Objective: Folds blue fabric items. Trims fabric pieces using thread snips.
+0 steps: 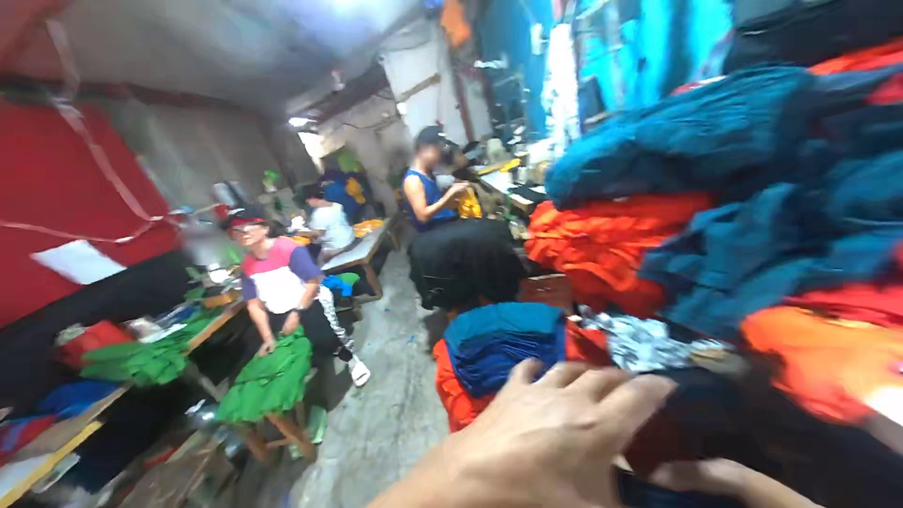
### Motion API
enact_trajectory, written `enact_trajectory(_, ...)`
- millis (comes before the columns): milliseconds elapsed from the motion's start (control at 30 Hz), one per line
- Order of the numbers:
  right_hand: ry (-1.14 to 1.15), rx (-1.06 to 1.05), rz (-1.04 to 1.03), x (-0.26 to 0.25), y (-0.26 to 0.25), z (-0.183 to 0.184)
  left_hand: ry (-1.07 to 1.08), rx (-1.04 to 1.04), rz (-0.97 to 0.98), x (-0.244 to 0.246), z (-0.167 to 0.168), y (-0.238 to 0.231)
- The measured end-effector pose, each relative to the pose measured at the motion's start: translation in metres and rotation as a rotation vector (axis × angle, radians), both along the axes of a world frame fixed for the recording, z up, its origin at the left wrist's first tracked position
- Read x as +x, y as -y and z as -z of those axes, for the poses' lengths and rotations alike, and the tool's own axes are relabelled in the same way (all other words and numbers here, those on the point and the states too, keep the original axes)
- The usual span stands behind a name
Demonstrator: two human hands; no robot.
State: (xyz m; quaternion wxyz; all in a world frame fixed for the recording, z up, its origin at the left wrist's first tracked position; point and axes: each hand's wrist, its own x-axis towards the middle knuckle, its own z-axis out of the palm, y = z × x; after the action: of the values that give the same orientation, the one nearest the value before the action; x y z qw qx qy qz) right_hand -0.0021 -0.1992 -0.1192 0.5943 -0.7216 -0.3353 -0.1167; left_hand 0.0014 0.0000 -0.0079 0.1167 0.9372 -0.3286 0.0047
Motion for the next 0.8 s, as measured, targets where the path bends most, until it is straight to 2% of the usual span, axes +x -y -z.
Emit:
enact_trajectory(33, 0.013, 0.027, -0.014, 0.001, 0.001, 0.001, -0.102, -0.014, -0.010, -0.001, 0.009, 0.001)
enact_trajectory(133, -0.019, 0.116, -0.009, 0.000, 0.006, 0.009, -0.099, -0.197, 0.014, -0.003, 0.041, -0.003)
enact_trajectory(200, -0.044, 0.151, -0.013, 0.000, 0.009, 0.016, -0.138, -0.259, 0.059, -0.003, 0.049, -0.007)
enact_trajectory(333, -0.028, 0.140, -0.074, 0.006, 0.007, 0.022, -0.127, -0.203, 0.086, -0.001, 0.050, -0.014)
enact_trajectory(433, 0.061, 0.145, -0.066, 0.012, -0.005, 0.026, 0.030, -0.153, 0.028, -0.006, 0.051, -0.008)
enact_trajectory(533, 0.186, 0.186, -0.048, 0.020, -0.015, 0.029, 0.153, -0.235, 0.035, -0.003, 0.064, -0.002)
enact_trajectory(600, 0.214, 0.189, -0.055, 0.028, -0.016, 0.031, 0.130, -0.290, 0.061, 0.002, 0.068, -0.005)
enact_trajectory(800, -0.046, 0.214, -0.172, 0.036, -0.008, 0.024, 0.080, -0.177, 0.071, 0.007, 0.052, -0.016)
